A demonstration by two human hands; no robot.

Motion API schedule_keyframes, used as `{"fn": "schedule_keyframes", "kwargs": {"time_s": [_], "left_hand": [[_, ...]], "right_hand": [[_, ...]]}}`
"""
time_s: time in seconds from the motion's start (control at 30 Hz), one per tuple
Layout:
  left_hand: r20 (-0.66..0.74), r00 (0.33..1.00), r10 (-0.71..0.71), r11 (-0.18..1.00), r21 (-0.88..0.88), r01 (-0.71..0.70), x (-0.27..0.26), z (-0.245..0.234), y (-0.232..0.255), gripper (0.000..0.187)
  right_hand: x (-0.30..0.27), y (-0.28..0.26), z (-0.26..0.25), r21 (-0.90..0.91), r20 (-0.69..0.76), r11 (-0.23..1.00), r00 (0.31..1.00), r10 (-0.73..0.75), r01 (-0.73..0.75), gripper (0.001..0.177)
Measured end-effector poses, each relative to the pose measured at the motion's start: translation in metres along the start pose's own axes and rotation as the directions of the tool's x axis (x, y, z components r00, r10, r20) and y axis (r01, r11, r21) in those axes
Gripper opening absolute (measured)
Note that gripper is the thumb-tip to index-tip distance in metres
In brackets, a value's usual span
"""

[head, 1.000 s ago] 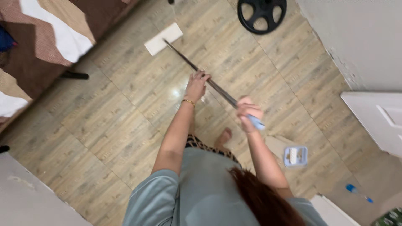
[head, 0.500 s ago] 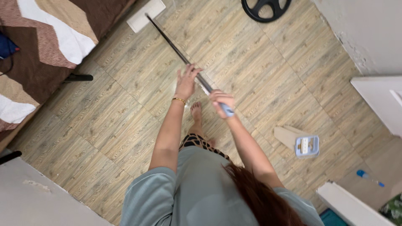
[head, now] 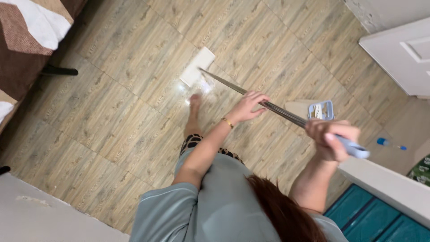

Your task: The person scoops water from a tub in a bathroom into a container and then mops a tiled floor by hand using a flat mop.

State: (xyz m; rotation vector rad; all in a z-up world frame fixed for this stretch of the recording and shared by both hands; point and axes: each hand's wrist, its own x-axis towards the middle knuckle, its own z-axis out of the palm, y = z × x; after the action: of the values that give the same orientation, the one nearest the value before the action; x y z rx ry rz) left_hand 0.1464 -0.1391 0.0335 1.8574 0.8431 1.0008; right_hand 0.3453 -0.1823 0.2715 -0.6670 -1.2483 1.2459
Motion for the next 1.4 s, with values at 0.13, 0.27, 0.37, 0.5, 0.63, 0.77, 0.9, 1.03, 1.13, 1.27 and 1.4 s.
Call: {"fn": "schedule_keyframes", "kwargs": {"time_s": [0.13, 0.27, 0.37, 0.5, 0.63, 0.77, 0.9, 1.03, 1.13, 1.27, 1.4], "left_hand": [[0.189, 0.974, -0.123, 0.992, -0.005, 0.126, -0.005, 0.031, 0.014, 0.019], [0.169, 0.967, -0.189, 0.979, 0.111, 0.172, -0.025, 0.023, 0.01, 0.02], [0.118, 0.962, -0.244, 0.961, 0.163, 0.224, -0.052, -0.006, 0.0, 0.019], [0.075, 0.959, -0.273, 0.95, 0.177, 0.257, -0.101, -0.081, -0.035, 0.021], [0.135, 0.919, -0.369, 0.877, 0.378, 0.296, -0.159, -0.18, -0.087, 0.021], [0.068, 0.887, -0.456, 0.829, 0.396, 0.396, -0.229, -0.28, -0.137, 0.011], [-0.195, 0.839, -0.508, 0.685, 0.5, 0.53, -0.297, -0.359, -0.169, 0.016], [-0.228, 0.845, -0.484, 0.601, 0.616, 0.51, -0.338, -0.395, -0.172, 0.021], [-0.202, 0.891, -0.408, 0.627, 0.648, 0.433, -0.342, -0.389, -0.16, 0.017], [-0.155, 0.865, -0.477, 0.786, 0.367, 0.498, -0.328, -0.331, -0.131, 0.023], [-0.16, 0.93, -0.331, 0.915, 0.184, 0.358, -0.322, -0.237, -0.076, 0.021]], "right_hand": [[-0.014, -0.04, 0.011, -0.05, 0.069, 0.998, 0.997, 0.043, -0.039, 0.045], [-0.024, -0.031, 0.048, 0.006, 0.069, 1.0, 0.997, -0.022, 0.021, 0.048], [-0.026, -0.009, 0.092, 0.02, 0.033, 0.996, 0.995, -0.09, 0.089, 0.049], [-0.02, 0.032, 0.162, 0.046, 0.062, 0.995, 0.994, -0.092, 0.089, 0.05], [-0.022, 0.097, 0.243, 0.054, 0.012, 0.993, 0.995, -0.103, 0.102, 0.052], [-0.028, 0.183, 0.313, 0.004, 0.105, 0.99, 0.985, -0.14, 0.14, 0.055], [-0.053, 0.284, 0.361, -0.114, 0.264, 0.981, 0.957, -0.12, 0.155, 0.045], [-0.084, 0.348, 0.41, 0.049, 0.33, 0.994, 0.938, -0.108, 0.097, 0.042], [-0.096, 0.319, 0.413, -0.003, 0.299, 0.989, 0.944, -0.138, 0.145, 0.045], [-0.107, 0.249, 0.381, -0.039, 0.201, 0.993, 0.975, -0.099, 0.109, 0.049], [-0.144, 0.143, 0.346, -0.008, 0.121, 0.999, 0.991, -0.05, 0.052, 0.047]]}}
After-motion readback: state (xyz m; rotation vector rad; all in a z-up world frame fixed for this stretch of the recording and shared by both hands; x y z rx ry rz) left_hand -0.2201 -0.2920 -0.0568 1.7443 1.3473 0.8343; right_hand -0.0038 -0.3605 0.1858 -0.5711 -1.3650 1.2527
